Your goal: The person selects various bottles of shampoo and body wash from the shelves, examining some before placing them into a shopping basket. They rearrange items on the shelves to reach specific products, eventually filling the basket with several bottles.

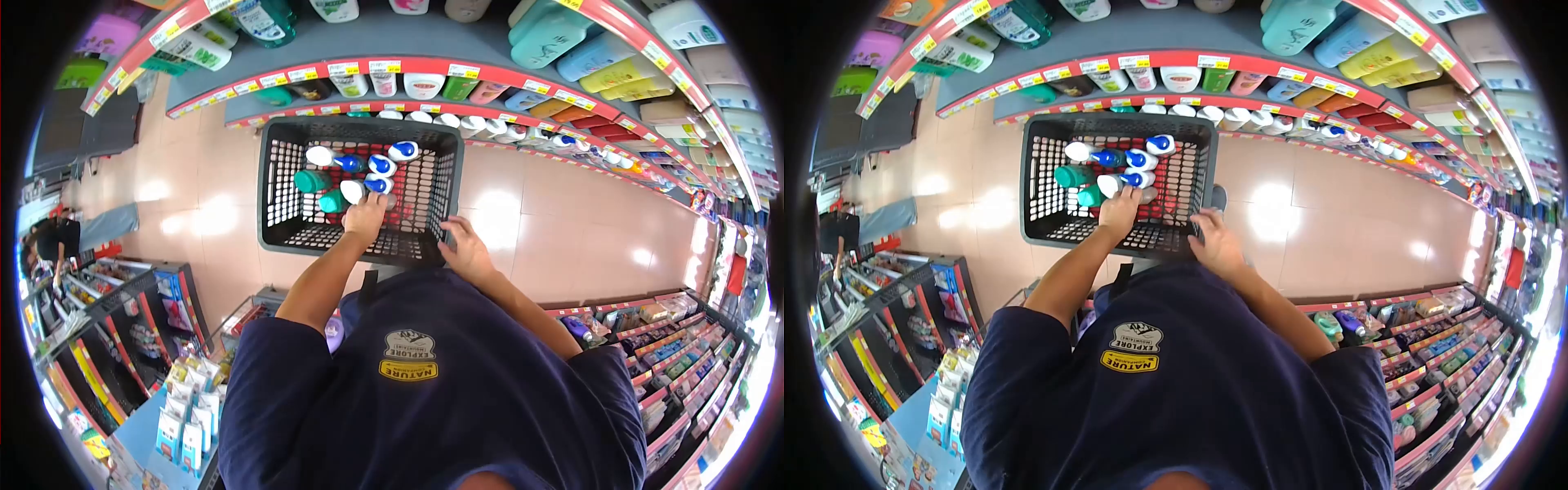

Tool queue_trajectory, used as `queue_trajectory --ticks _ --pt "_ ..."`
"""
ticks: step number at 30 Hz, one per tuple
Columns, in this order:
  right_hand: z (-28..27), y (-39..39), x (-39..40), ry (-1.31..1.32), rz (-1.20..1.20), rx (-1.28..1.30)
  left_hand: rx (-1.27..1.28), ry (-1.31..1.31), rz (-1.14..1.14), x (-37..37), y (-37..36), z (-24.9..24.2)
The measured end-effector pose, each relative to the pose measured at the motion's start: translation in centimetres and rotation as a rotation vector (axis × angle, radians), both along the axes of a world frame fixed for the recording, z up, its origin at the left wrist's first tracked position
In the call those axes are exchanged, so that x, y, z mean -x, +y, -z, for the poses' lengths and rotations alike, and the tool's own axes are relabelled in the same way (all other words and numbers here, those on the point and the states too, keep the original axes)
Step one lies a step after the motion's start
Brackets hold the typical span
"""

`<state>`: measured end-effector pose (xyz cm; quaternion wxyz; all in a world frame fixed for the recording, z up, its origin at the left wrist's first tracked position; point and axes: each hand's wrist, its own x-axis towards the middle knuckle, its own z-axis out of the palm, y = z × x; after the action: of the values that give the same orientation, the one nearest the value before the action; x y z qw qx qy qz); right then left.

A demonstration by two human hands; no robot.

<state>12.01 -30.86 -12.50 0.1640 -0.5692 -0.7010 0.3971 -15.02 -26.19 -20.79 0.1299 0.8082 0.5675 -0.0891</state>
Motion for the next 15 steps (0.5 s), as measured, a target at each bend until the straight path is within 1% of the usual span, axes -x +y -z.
queue_trajectory --ticks 1,5,9,10,11,13,14,15 --pt "-0.3 -0.1 0.2 0.02 0.011 0.055 -0.011 0.029 0.03 0.0 0.0 0.2" --pt "-1.0 -0.1 0.3 -0.029 -0.011 0.05 0.041 0.071 0.069 0.4 0.0 1.5" --pt "-1.1 0.5 0.4 -0.022 0.011 -0.057 -0.019 -0.014 0.089 0.6 0.7 0.8" --pt "-0.8 0.9 0.4 -0.009 0.013 -0.087 -0.069 -0.088 0.113 0.7 1.0 -0.6" --pt "-0.4 1.1 0.4 0.007 0.011 -0.108 -0.04 -0.138 0.124 0.9 1.2 -1.9" --pt "0.5 2.1 0.6 0.023 -0.062 -0.165 0.0 -0.404 0.062 2.0 1.5 -3.6" --pt "-0.3 2.6 1.1 0.054 -0.042 -0.063 0.136 -0.514 -0.023 2.4 1.9 -5.2" --pt "-0.4 3.2 1.5 0.044 -0.073 -0.029 0.267 -0.622 -0.111 2.8 2.4 -7.2"
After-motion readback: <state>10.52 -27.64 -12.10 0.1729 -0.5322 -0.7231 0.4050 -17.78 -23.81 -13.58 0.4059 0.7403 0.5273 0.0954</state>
